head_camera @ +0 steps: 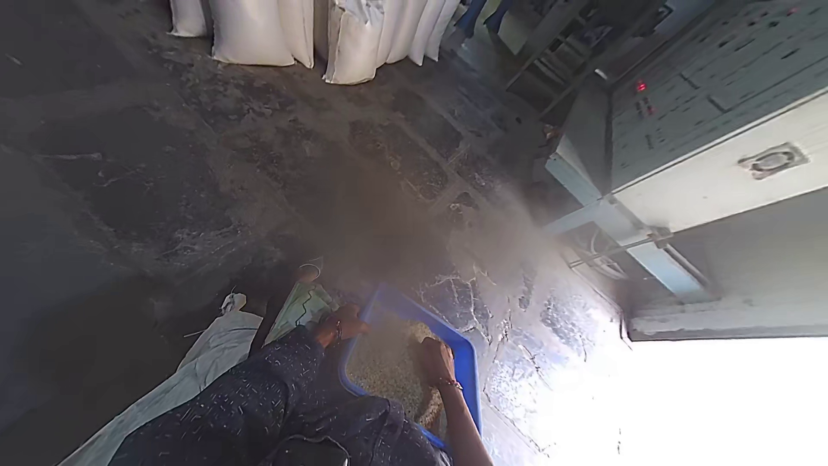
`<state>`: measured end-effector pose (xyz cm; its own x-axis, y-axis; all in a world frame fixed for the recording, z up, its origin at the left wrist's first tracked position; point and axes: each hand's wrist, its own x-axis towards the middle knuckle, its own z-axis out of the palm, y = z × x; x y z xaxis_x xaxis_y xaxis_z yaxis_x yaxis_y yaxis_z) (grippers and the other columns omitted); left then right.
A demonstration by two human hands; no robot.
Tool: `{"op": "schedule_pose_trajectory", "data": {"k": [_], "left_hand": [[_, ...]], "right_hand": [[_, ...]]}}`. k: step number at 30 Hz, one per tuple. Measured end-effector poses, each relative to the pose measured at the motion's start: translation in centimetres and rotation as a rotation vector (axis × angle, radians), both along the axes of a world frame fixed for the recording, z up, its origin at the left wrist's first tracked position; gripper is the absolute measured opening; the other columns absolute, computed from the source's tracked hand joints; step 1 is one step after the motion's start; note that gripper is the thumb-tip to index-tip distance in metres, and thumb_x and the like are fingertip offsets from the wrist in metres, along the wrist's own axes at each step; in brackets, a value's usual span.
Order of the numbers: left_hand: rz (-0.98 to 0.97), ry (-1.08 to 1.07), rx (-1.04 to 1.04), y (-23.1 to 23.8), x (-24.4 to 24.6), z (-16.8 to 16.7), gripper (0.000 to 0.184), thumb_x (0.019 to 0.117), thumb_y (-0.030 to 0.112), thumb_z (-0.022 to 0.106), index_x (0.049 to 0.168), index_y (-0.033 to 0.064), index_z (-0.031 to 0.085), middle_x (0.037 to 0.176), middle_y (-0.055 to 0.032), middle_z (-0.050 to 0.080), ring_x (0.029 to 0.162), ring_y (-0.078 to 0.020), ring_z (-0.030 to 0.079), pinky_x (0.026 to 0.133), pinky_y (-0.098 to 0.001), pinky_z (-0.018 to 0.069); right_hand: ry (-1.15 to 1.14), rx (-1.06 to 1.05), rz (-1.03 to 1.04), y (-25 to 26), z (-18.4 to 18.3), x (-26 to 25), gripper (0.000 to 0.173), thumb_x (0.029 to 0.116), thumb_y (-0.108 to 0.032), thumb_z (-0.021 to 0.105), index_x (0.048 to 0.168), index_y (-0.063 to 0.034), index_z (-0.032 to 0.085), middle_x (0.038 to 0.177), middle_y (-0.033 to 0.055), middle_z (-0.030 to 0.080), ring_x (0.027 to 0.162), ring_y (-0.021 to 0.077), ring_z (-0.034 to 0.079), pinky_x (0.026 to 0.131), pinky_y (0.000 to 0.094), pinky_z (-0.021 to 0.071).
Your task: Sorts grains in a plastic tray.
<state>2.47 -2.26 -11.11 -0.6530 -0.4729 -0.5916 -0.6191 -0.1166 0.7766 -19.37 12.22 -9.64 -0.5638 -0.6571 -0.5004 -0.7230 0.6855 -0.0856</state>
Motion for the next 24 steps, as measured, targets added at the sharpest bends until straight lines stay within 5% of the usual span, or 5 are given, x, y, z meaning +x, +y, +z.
{"op": "schedule_pose_trajectory", "data": {"k": [6,24], "left_hand": [[0.036,0.027,-0.021,0.3,0.1,0.4,0.047,0.0910,0.014,0.076,0.129,-0.0084,0.060,0.125,-0.0283,0.063,0.118,-0.0376,0.061,0.105,-0.0524,0.0457],[0.095,0.048,0.005,0.4,0.0,0.0,0.037,0.0914,0.005,0.073,0.123,-0.0108,0.062,0.114,-0.0268,0.066,0.106,-0.0324,0.066,0.098,-0.0474,0.0501]], "right_hand": [[-0.075,-0.028,-0.019,0.4,-0.4,-0.7,0.043,0.1059,-0.039,0.052,0.108,-0.0003,0.070,0.112,0.0216,0.071,0.113,0.0377,0.066,0.097,0.0576,0.0488],[-0.126,-0.051,-0.030,0.7,-0.8,-1.1,0.047,0.1044,-0.044,0.053,0.109,-0.0001,0.070,0.116,0.0230,0.070,0.117,0.0395,0.065,0.098,0.0590,0.0486]]}}
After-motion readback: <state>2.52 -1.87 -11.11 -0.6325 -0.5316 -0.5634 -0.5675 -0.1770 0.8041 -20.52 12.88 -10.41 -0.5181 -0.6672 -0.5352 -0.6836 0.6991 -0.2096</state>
